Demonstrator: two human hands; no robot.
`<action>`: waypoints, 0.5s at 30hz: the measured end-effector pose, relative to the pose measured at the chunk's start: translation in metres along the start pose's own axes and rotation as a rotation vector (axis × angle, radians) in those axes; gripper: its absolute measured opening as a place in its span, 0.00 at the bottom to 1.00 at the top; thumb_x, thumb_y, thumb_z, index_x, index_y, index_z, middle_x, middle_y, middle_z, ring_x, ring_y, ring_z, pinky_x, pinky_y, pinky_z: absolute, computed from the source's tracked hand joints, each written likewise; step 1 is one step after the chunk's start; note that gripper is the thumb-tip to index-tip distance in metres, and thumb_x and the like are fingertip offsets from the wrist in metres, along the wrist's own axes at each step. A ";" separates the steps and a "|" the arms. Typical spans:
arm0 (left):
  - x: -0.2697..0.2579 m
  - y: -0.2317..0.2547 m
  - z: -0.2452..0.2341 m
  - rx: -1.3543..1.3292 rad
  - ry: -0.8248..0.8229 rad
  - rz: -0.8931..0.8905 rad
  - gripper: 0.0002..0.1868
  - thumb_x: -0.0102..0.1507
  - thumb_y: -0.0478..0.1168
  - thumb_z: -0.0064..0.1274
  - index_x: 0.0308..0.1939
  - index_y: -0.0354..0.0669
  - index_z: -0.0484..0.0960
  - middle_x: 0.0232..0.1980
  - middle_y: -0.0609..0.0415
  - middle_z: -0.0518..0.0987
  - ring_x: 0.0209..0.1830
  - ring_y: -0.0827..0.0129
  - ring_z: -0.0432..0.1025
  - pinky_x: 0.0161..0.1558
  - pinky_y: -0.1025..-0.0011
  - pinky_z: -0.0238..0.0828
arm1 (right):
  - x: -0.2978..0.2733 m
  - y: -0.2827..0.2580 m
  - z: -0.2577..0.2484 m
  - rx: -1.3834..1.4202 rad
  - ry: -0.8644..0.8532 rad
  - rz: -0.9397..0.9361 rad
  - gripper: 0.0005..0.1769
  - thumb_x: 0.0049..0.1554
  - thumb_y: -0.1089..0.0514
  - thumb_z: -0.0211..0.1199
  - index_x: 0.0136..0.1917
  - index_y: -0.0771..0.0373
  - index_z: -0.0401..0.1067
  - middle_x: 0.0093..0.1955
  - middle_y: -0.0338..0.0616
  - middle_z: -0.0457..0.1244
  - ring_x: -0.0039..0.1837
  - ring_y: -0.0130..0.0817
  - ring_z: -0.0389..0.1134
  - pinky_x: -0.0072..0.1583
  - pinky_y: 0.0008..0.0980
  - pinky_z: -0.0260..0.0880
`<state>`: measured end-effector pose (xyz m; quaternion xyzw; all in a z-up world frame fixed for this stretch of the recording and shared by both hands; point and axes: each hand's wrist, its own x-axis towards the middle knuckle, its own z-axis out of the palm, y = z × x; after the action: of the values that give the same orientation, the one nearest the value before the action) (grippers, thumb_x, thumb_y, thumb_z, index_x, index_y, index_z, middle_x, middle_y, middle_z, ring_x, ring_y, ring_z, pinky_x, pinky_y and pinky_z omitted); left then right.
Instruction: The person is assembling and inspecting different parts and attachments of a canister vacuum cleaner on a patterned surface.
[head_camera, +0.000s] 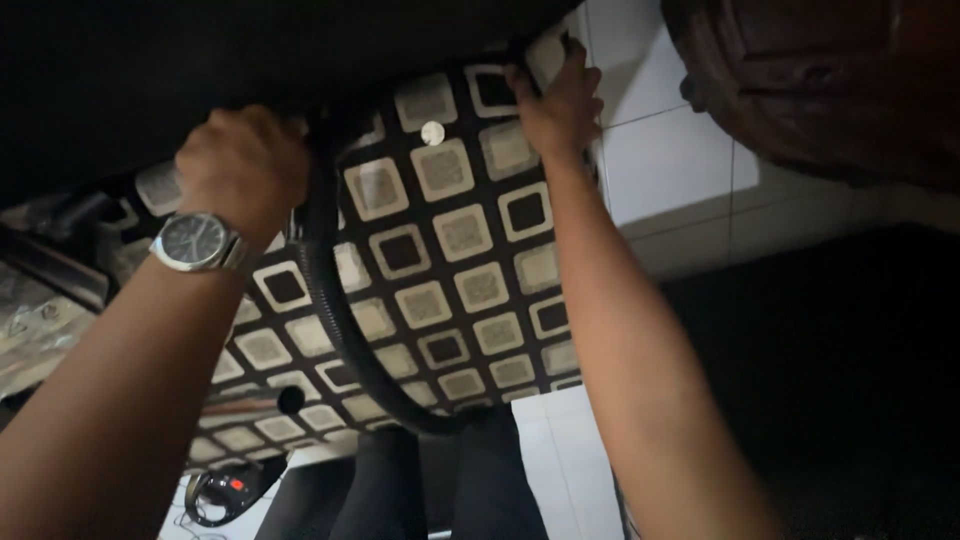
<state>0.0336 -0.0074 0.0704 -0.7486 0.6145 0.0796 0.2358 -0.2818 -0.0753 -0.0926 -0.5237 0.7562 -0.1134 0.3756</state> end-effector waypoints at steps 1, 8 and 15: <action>0.007 0.009 -0.003 -0.005 0.015 0.002 0.28 0.76 0.57 0.44 0.46 0.35 0.87 0.45 0.32 0.82 0.41 0.43 0.79 0.36 0.53 0.78 | 0.000 -0.002 -0.002 0.002 0.014 -0.007 0.49 0.57 0.31 0.69 0.79 0.49 0.49 0.77 0.54 0.52 0.73 0.69 0.54 0.64 0.76 0.53; -0.005 0.003 0.059 0.128 0.029 -0.023 0.20 0.70 0.50 0.50 0.48 0.35 0.87 0.46 0.38 0.84 0.42 0.50 0.81 0.35 0.55 0.79 | -0.028 -0.008 0.012 -0.234 0.261 -0.155 0.43 0.56 0.35 0.68 0.75 0.55 0.57 0.72 0.59 0.55 0.70 0.65 0.59 0.67 0.66 0.58; 0.015 0.032 -0.015 -0.077 -0.167 -0.186 0.22 0.71 0.54 0.48 0.37 0.42 0.89 0.36 0.42 0.85 0.35 0.52 0.82 0.31 0.62 0.79 | -0.045 -0.067 0.036 -0.286 0.132 -0.893 0.18 0.61 0.56 0.61 0.62 0.64 0.72 0.60 0.56 0.66 0.64 0.52 0.64 0.73 0.58 0.56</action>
<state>0.0041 -0.0316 0.0693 -0.8016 0.5172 0.1432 0.2635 -0.2024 -0.0560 -0.0596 -0.8357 0.4873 -0.1916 0.1655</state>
